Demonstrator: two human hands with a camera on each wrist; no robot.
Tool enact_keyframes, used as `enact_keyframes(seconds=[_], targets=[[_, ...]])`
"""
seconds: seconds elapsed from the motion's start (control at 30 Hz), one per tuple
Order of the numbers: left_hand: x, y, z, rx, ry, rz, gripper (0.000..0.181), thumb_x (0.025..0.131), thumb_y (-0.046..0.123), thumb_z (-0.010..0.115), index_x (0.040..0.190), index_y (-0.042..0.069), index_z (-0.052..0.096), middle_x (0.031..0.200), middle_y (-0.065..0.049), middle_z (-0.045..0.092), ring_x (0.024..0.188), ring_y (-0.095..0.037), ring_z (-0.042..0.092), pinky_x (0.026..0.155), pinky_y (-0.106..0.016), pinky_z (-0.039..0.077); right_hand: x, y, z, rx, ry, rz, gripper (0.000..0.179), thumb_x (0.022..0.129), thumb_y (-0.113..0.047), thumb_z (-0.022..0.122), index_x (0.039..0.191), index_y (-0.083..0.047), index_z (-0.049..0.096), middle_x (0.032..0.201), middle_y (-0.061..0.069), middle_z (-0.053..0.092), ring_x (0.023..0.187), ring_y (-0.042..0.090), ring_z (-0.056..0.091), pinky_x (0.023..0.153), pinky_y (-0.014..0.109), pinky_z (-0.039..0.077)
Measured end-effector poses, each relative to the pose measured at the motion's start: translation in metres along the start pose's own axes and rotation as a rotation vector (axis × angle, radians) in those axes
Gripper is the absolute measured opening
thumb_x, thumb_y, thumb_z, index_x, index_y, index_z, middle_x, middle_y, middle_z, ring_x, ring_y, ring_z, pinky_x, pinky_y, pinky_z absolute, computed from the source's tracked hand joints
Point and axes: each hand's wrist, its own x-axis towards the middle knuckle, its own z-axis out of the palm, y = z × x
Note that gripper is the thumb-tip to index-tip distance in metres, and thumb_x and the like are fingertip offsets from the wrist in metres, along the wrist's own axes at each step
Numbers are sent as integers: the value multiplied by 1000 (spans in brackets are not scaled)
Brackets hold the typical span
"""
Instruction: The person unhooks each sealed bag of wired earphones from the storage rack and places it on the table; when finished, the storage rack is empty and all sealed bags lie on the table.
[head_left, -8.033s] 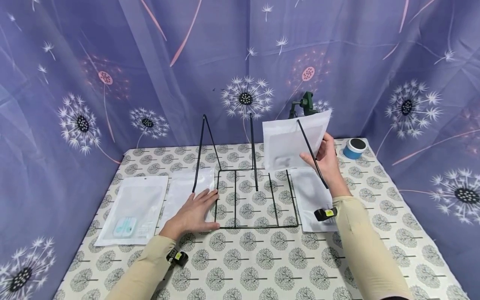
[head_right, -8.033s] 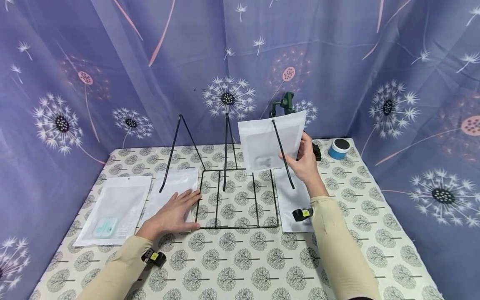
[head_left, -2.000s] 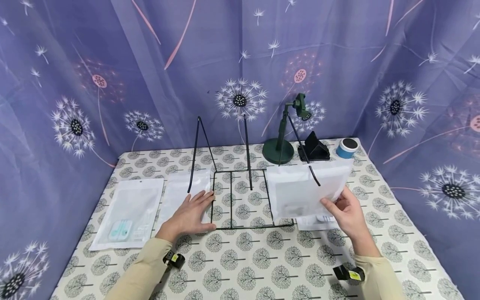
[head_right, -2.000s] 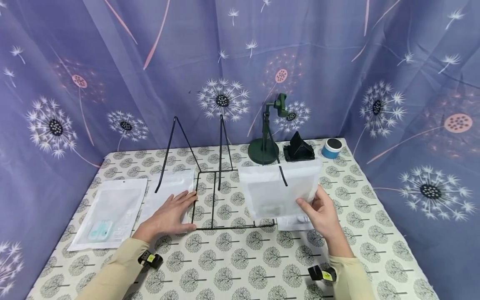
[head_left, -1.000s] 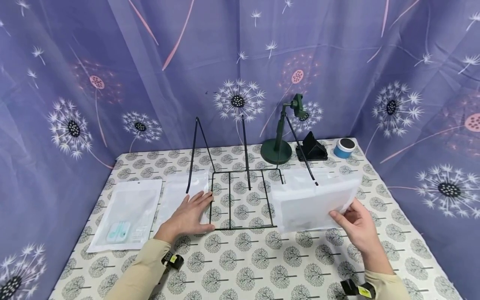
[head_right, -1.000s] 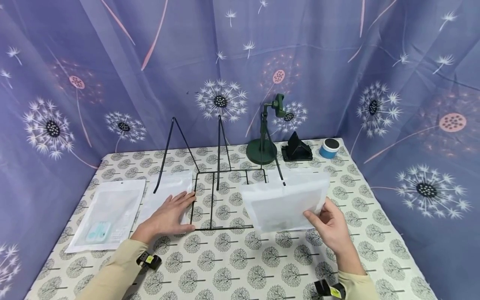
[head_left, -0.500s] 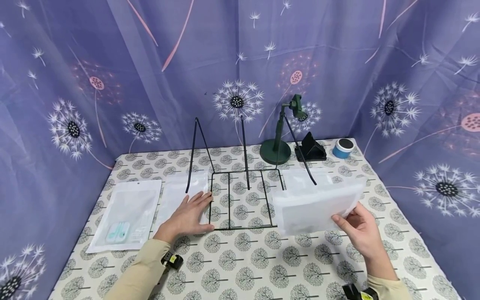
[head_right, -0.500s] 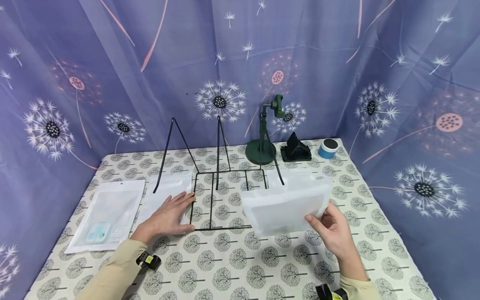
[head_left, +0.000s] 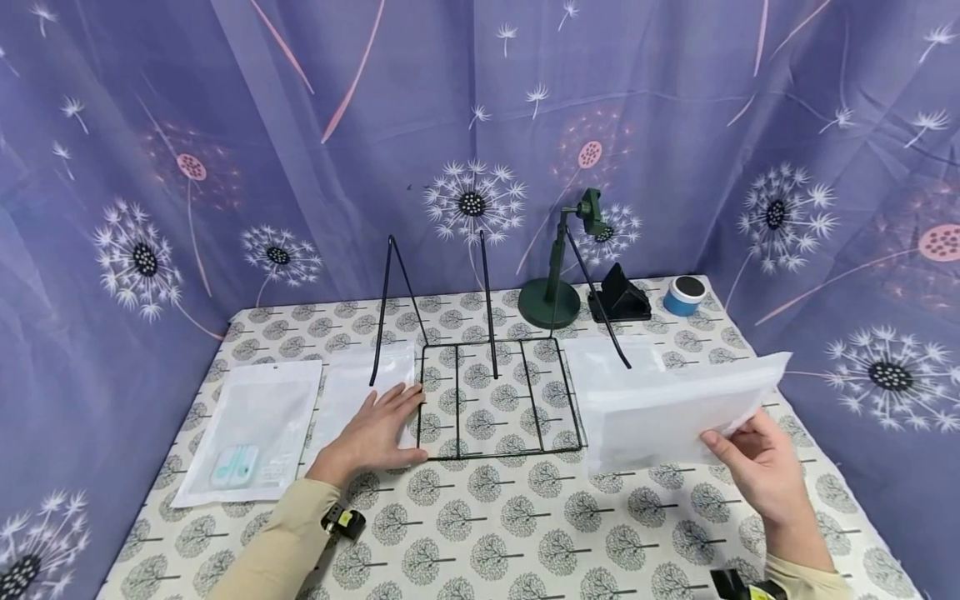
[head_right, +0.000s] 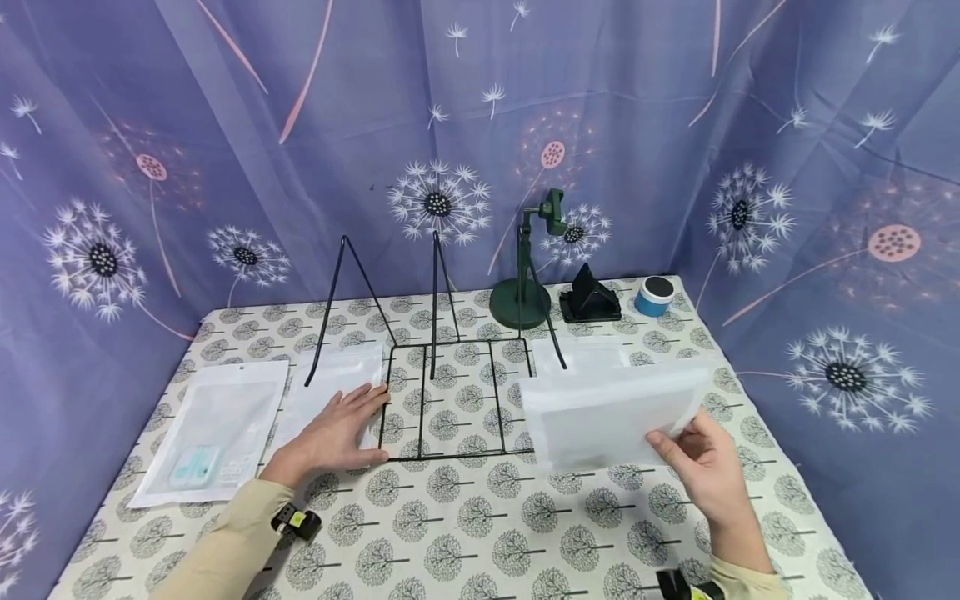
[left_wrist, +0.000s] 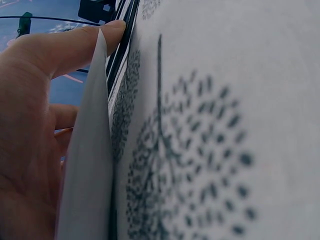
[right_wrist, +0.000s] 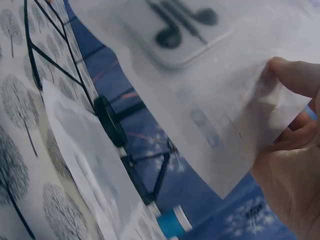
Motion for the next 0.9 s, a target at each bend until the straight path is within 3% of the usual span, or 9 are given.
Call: enact_keyframes(seconds=[0.17, 0.33, 0.5, 0.63, 0.73, 0.9], targets=[[0, -1, 1, 1, 6, 5, 100, 76, 63, 70, 152, 11, 33, 161, -6, 25, 148, -35, 22, 115, -68, 16, -3, 0, -20, 74, 57, -54, 35, 73, 38, 43, 106, 26, 50, 104, 17, 71, 97, 21, 71, 83, 24, 58], [1, 0, 0, -1, 1, 4, 100, 75, 63, 70, 152, 11, 32, 161, -6, 25, 147, -35, 22, 115, -67, 15, -4, 0, -41, 206, 55, -80, 37, 74, 40, 35, 108, 29, 45, 105, 24, 68, 102, 28, 69, 89, 30, 57], [1, -1, 0, 7, -2, 4, 100, 75, 63, 70, 152, 12, 32, 161, -6, 25, 148, -35, 22, 115, -67, 15, -7, 4, -64, 273, 75, -52, 43, 78, 39, 32, 119, 30, 40, 113, 26, 66, 109, 31, 66, 94, 33, 55], [2, -2, 1, 10, 4, -1, 101, 75, 64, 70, 153, 13, 32, 161, -5, 25, 148, -34, 23, 116, -66, 15, -8, 10, -84, 425, 76, -37, 45, 81, 37, 31, 125, 29, 36, 117, 31, 63, 112, 36, 63, 98, 38, 53], [1, -2, 1, 5, 4, 0, 100, 75, 64, 70, 153, 13, 31, 161, -5, 25, 148, -34, 22, 116, -66, 15, -7, 14, -99, 499, 92, -23, 44, 83, 36, 29, 125, 28, 37, 114, 33, 63, 109, 37, 65, 95, 39, 55], [1, -2, 1, 6, -1, 10, 100, 77, 64, 68, 153, 12, 30, 161, -6, 24, 148, -35, 22, 115, -67, 15, -7, 20, -121, 529, 122, 21, 42, 84, 36, 27, 121, 25, 43, 110, 33, 65, 102, 38, 68, 88, 40, 57]])
